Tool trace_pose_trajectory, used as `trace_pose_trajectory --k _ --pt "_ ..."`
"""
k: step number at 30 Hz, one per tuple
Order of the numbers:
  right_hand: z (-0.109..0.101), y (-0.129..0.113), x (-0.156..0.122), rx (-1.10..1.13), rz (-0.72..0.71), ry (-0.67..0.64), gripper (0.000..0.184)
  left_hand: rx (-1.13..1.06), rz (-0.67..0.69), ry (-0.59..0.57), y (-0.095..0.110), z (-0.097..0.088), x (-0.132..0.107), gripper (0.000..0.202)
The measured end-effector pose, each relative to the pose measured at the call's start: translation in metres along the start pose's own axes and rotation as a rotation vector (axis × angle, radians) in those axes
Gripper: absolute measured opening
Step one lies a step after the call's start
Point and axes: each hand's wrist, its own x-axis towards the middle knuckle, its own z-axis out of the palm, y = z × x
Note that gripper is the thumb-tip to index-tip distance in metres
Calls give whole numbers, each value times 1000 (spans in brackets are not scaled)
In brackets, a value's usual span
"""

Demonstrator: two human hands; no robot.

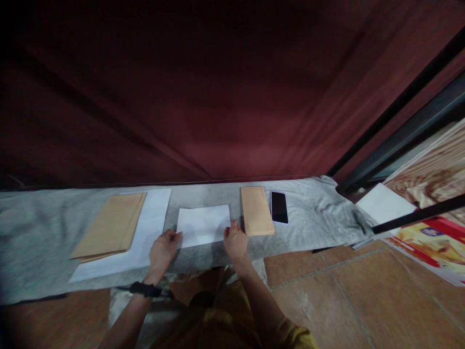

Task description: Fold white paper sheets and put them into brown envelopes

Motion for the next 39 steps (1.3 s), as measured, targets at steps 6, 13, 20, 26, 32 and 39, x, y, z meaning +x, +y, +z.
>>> trace_pose_trajectory --k 6,13,20,26,32,39 --pt "-2 3 -3 15 -6 -28 24 14 8 -15 3 0 -5 35" --pt "-10 -3 -4 -75 23 -27 26 65 -14 4 11 -1 -11 36" --pt "-11 -34 -9 72 -236 24 36 52 14 10 7 0 -7 34" --pt "17 -47 -11 141 -392 17 46 41 26 33 8 -1 -8 32" --pt "35 -30 -12 85 -374 45 51 64 -7 12 10 -2 -12 36" --pt "33 -32 -13 79 -371 26 52 31 289 356 19 21 -19 42"
